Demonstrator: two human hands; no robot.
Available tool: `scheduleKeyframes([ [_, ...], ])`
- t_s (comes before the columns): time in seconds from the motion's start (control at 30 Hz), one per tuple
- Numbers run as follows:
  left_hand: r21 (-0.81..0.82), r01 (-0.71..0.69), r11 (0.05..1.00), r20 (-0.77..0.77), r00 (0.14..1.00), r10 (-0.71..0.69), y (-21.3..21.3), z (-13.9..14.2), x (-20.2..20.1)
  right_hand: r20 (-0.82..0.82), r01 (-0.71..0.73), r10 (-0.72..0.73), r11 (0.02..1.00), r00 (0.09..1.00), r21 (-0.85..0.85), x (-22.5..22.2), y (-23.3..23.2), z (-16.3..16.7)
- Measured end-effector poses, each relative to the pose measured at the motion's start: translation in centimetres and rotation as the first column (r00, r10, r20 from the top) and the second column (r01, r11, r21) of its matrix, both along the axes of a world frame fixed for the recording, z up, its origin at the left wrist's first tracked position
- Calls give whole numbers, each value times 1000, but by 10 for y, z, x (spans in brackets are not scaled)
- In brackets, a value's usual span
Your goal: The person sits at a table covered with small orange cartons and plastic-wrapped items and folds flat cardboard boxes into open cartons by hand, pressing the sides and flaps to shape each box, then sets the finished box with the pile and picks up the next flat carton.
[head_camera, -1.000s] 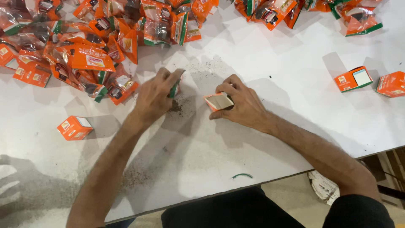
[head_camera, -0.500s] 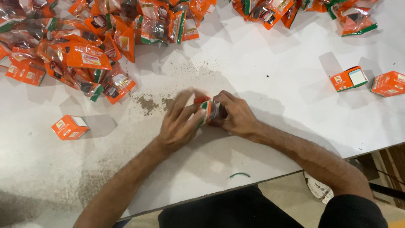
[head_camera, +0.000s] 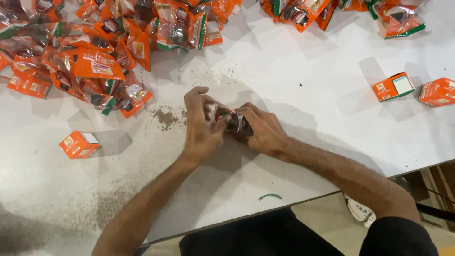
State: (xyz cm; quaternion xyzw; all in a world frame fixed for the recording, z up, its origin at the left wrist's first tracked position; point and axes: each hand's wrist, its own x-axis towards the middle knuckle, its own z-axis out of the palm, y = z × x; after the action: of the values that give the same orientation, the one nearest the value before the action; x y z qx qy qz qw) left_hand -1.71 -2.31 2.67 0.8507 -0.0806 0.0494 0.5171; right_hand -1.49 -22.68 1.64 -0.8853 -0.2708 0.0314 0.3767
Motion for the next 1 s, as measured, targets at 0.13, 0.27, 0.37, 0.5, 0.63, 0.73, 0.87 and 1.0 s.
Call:
scheduleKeyframes([
  [0.13, -187, -5, 982, -428, 901, -77, -5, -7, 11, -233, 146, -116, 983, 966, 115, -5, -2, -12],
  [0.27, -297, 1, 955, -333, 937, -104, -10, -4, 8, 49, 21, -28, 992, 998, 127, -9, -2, -15],
  [0.37, -130, 158, 979, -328, 925, -193, 0, 2, 7, 405, -41, 39, 999, 913, -5, -10, -2, -13],
  [0.5, -712, 130, 690, -383, 752, -537, 30, -1, 18, 370, -58, 64, 998, 927, -27, -10, -1, -10],
  [0.63, -720, 62, 691, -402, 774, -489, 34, -21, 28, 338, -31, 39, 999, 940, -28, -9, 1, -7],
  [0.73, -476, 126, 871, -394, 854, -339, 22, -31, 28, 322, -6, 16, 999, 947, -31, -9, 2, -6],
  [0.87, 47, 226, 973, 412, 883, -225, 15, -29, 15, 284, 8, -5, 1000, 959, -7, -10, 0, -7],
  [1.0, 85, 420, 903, 398, 817, -418, 27, -23, 1, 56, 64, -65, 998, 996, 18, -10, -1, -8],
])
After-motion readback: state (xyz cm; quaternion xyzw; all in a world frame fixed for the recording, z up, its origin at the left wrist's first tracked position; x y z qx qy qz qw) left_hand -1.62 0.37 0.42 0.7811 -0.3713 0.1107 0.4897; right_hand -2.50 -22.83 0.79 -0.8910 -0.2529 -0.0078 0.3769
